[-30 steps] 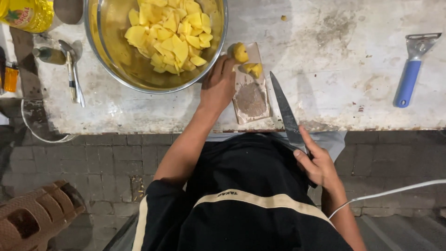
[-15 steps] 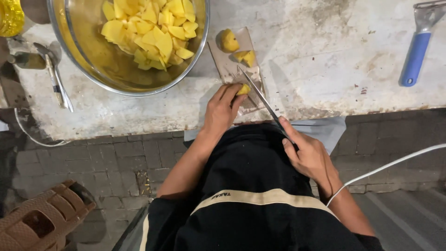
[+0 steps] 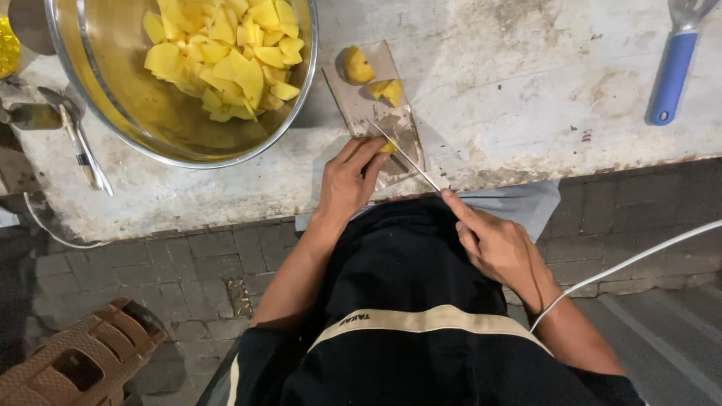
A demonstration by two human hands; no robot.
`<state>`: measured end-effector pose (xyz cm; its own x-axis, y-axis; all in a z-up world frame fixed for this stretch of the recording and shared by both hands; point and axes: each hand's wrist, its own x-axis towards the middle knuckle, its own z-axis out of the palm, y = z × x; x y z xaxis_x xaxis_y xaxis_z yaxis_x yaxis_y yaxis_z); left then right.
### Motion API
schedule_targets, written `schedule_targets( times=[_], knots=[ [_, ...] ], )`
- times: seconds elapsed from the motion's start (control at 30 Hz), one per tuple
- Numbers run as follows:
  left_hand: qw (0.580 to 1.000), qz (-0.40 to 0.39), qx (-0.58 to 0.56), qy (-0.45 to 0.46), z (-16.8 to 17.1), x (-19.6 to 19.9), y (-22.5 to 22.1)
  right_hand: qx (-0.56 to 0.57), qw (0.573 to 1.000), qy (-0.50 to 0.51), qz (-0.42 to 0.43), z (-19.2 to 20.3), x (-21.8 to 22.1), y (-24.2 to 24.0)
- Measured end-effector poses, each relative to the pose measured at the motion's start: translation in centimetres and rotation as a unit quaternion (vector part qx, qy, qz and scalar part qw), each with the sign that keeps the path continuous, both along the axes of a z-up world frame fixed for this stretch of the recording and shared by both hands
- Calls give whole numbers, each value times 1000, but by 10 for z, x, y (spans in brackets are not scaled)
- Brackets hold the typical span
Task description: The person is slicing peeled potatoes into thin pieces using a knife on a small wooden board and then putting them into a large metal bowl.
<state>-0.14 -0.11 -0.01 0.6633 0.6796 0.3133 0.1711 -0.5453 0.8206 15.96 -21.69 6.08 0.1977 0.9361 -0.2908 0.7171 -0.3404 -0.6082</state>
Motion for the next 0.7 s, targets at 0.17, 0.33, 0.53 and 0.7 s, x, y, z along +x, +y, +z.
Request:
schedule_targets(
  times=[0.17,0.33,0.53,0.7],
  knots=[
    [1000,-1,2,0,2,0,2,-2,999,-13,-30,-5,-5,-9],
    [1000,-21,-21,-1,7,0,9,-19,997,31,-69,6,0,0],
    [997,-65,30,-23,22,7,23,-47,994,69,-68,8,5,0],
    [988,-49,133,-56,3,-1,7,-39,995,60,-65,12,2,-4]
  ],
)
